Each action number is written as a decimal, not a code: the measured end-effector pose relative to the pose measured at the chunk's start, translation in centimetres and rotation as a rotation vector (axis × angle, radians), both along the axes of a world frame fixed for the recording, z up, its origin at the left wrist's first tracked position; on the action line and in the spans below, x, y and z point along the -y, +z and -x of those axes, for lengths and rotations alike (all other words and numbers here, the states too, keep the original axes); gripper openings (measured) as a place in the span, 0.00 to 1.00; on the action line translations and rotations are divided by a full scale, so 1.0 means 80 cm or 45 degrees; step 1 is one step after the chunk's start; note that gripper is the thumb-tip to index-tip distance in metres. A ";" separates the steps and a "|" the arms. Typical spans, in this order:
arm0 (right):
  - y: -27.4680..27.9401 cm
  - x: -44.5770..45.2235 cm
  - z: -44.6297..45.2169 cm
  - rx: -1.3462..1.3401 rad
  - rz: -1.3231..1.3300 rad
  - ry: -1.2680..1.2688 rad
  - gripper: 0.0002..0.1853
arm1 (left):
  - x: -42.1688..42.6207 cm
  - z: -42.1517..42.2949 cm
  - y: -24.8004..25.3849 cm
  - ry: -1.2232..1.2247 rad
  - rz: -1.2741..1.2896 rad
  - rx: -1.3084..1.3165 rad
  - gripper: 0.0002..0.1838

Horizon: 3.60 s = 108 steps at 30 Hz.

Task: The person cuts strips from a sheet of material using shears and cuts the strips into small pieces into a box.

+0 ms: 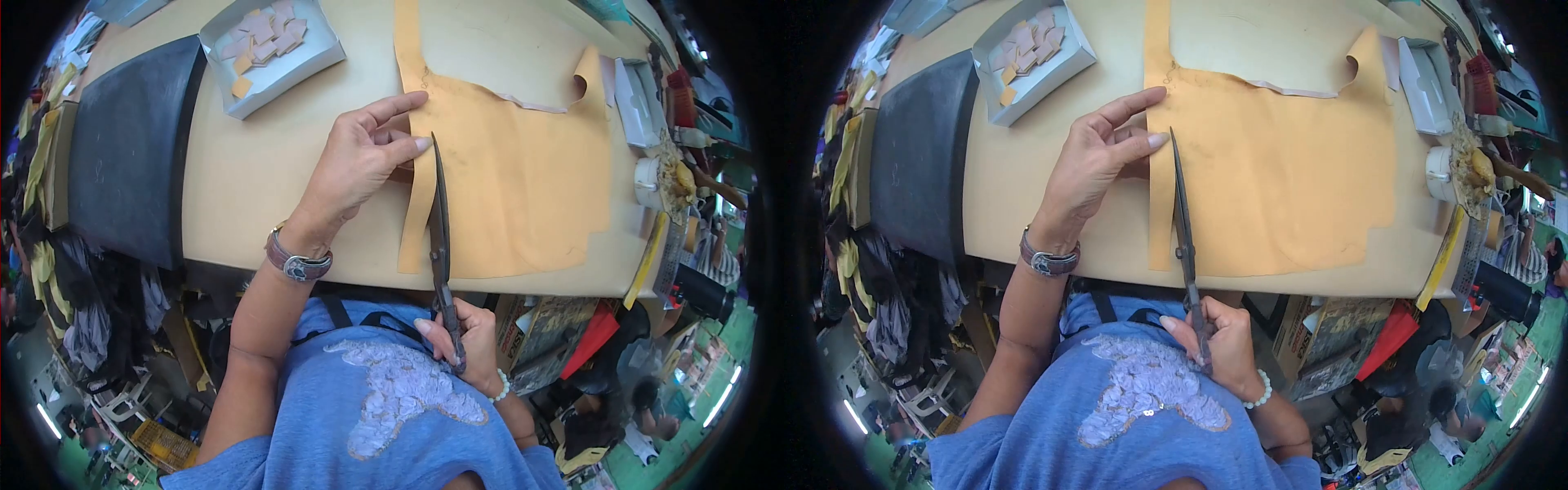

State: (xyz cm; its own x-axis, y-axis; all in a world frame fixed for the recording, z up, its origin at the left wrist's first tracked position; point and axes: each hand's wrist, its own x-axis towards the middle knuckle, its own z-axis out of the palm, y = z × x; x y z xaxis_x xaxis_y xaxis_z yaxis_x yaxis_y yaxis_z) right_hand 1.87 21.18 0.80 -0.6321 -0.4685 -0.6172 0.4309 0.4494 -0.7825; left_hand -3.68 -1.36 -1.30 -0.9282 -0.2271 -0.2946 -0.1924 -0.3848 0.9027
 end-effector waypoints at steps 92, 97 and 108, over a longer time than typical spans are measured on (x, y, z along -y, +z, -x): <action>0.013 0.060 0.059 -0.053 0.213 -0.120 0.13 | 0.020 0.035 0.041 -0.027 0.303 -0.177 0.33; 0.007 0.059 0.054 -0.045 0.214 -0.140 0.13 | 0.022 0.042 0.039 0.051 0.156 -0.251 0.31; 0.009 0.066 0.056 -0.052 0.289 -0.147 0.13 | 0.035 0.051 0.037 0.060 0.221 -0.236 0.28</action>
State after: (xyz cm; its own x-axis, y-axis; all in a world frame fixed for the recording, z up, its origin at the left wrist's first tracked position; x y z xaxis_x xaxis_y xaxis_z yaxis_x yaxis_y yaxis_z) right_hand -2.58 15.92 1.50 -0.7117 -0.5153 -0.4774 0.4352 0.2100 -0.8755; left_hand -7.73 -4.19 1.66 -0.9498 -0.3040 -0.0735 -0.0032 -0.2254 0.9743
